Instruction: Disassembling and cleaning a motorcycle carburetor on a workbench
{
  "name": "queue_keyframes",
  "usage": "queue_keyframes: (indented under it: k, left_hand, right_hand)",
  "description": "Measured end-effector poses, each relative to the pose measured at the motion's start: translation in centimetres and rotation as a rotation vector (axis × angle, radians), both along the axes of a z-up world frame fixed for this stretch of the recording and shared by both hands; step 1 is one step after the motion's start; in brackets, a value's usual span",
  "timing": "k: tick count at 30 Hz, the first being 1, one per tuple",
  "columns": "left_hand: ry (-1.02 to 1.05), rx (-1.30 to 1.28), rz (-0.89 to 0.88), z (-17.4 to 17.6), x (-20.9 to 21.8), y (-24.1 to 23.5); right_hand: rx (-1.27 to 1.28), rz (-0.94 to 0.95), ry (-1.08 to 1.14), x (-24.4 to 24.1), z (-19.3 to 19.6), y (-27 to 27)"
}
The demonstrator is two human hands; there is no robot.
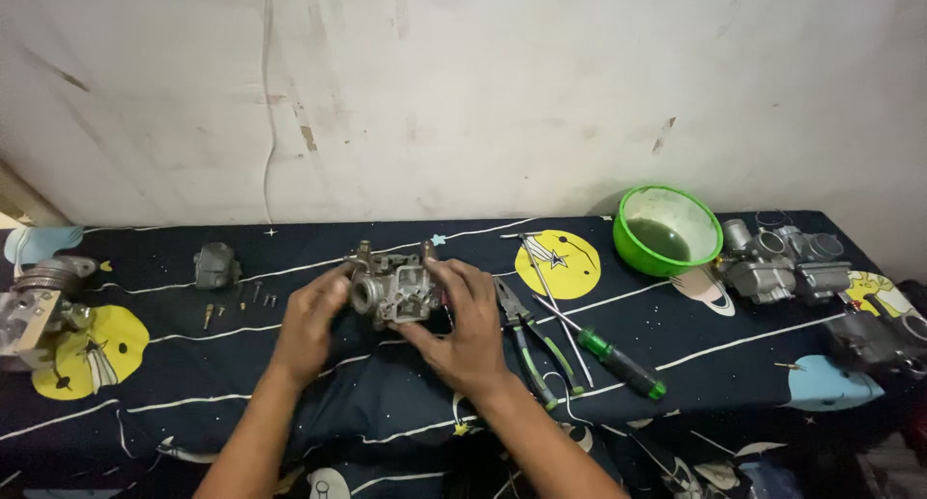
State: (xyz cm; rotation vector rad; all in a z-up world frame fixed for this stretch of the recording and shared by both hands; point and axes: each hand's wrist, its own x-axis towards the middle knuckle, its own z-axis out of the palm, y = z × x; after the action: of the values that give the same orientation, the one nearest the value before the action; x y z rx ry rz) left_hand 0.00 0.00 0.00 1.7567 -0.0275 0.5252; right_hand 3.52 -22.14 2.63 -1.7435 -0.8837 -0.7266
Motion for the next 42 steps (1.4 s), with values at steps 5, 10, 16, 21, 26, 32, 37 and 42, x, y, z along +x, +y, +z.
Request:
queue_keyframes:
  k: [5, 10, 16, 21, 26, 32, 37, 42]
  left_hand:
    - [-0.039, 0.121, -0.053, 0.0, 0.2, -0.6]
    - [0.003, 0.203, -0.062, -0.5, 0.2, -0.5]
    - [0.059, 0.132, -0.043, 0.0, -0.1, -1.4]
    - [0.092, 0.035, -0.018, -2.0, 0.7, -0.4]
    - [0.130, -0.026, -0.030, -1.5, 1.0, 0.1]
    - [0.152, -0.183, -0.065, -1.9, 1.1, 0.7]
    - [0.136, -0.336, -0.094, -3.3, 1.9, 2.0]
    - [0.077, -0.527, -0.102, -4.6, 2.8, 3.3]
  right_hand:
    - [0.021, 0.010, -0.061, 0.2, -0.7, 0.2]
    - [0.040, -0.001, -0.088, 0.1, -0.4, 0.4]
    - [0.011, -0.002, -0.113, 0.0, -0.4, 0.5]
    - [0.027, 0.041, -0.143, -0.3, 0.2, 0.6]
    - [0.020, 0.059, -0.090, -0.3, 0.6, 0.4]
    - [-0.034, 0.068, -0.051, -0.4, 0.7, 0.3]
    - [-0.068, 0.078, -0.053, 0.1, -0.2, 0.2]
    - [-0.032, 0.116, 0.019, -0.2, 0.4, 0.3]
